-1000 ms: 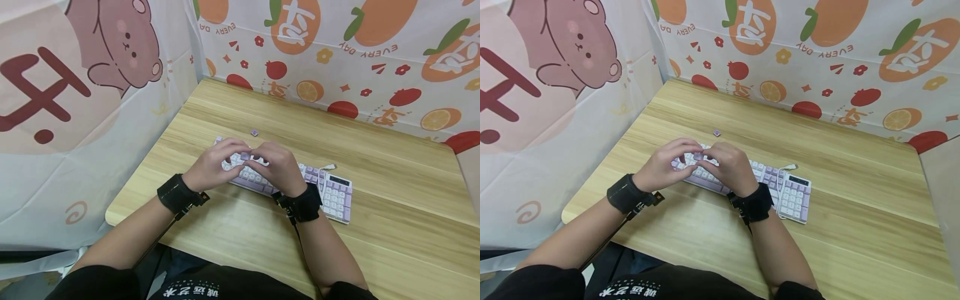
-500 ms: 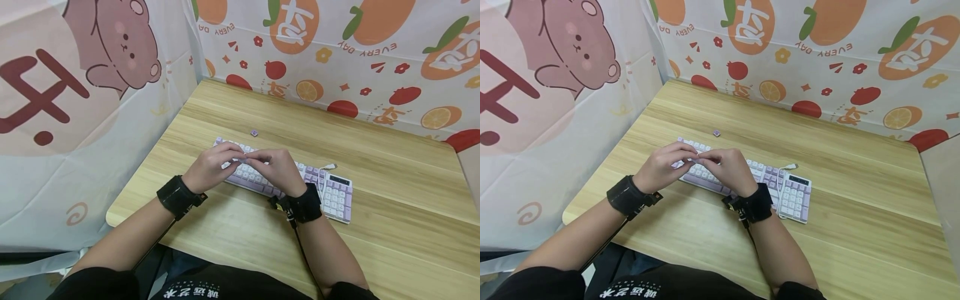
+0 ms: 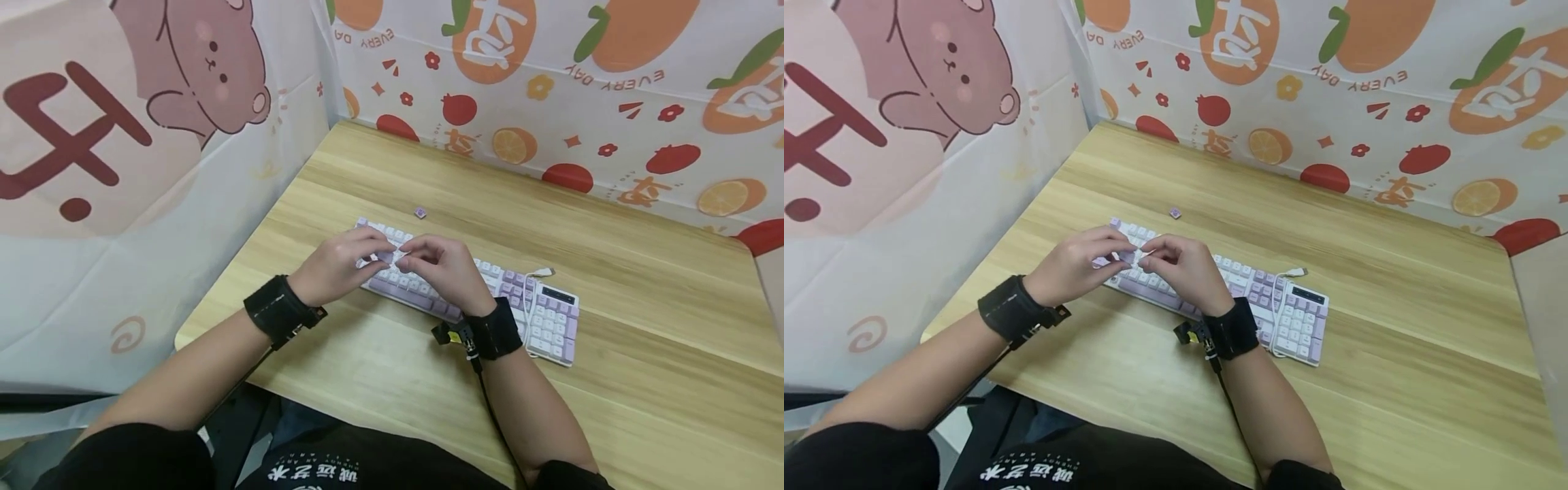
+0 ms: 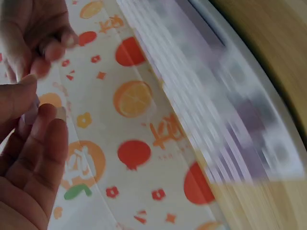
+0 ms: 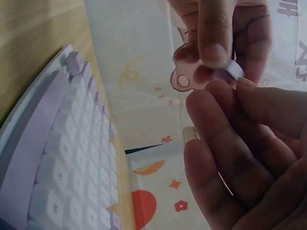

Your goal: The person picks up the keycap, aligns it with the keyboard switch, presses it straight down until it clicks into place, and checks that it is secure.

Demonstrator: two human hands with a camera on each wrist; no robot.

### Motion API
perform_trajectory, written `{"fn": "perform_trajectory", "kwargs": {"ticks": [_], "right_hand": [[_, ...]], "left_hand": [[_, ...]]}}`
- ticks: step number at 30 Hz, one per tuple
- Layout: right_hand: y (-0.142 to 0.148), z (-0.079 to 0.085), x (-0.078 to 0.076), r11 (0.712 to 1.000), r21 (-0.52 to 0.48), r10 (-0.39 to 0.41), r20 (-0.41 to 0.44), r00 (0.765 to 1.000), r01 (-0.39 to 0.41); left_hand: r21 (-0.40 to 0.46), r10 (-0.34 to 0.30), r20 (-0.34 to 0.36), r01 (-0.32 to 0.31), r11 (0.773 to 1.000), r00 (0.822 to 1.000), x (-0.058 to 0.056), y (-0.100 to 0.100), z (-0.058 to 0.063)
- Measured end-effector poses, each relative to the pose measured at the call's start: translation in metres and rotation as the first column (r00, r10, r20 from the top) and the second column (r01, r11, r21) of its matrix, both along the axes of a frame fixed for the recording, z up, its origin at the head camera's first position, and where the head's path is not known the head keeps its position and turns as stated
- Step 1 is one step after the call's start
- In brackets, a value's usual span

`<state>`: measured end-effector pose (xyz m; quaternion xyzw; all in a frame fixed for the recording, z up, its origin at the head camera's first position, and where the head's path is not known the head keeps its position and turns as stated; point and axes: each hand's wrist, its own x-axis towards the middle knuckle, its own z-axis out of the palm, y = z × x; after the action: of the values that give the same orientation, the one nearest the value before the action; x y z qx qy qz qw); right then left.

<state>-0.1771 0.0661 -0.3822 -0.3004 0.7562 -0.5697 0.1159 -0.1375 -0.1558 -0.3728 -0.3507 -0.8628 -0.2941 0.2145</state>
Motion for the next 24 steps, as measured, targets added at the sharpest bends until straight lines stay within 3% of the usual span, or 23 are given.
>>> {"fn": "perform_trajectory", "kwargs": {"ticks": [3, 6, 11, 17, 24], "right_hand": [[0.002, -0.001, -0.001, 1.0, 0.014, -0.004, -0.021, 1.0, 0.004], [0.004, -0.002, -0.003, 1.0, 0.03, -0.001, -0.032, 0.999, 0.002], [0.004, -0.004, -0.004, 0.998, 0.06, 0.018, -0.049, 0.999, -0.015], [0.003, -0.007, -0.004, 0.996, 0.08, 0.053, -0.064, 0.997, -0.047], [0.001, -0.008, -0.003, 0.993, 0.1, 0.074, -0.093, 0.993, -0.064]], "left_hand": [[-0.065, 0.042, 0.054, -0.038, 0.997, 0.998, -0.003, -0.016, 0.003], [-0.123, 0.101, 0.142, -0.084, 0.989, 0.985, -0.006, -0.033, 0.0], [-0.224, 0.17, 0.259, -0.112, 0.968, 0.951, -0.008, -0.056, -0.016], [-0.294, 0.22, 0.327, -0.122, 0.948, 0.919, -0.009, -0.066, -0.033], [-0.296, 0.248, 0.373, -0.139, 0.945, 0.894, -0.007, -0.067, -0.042]]}}
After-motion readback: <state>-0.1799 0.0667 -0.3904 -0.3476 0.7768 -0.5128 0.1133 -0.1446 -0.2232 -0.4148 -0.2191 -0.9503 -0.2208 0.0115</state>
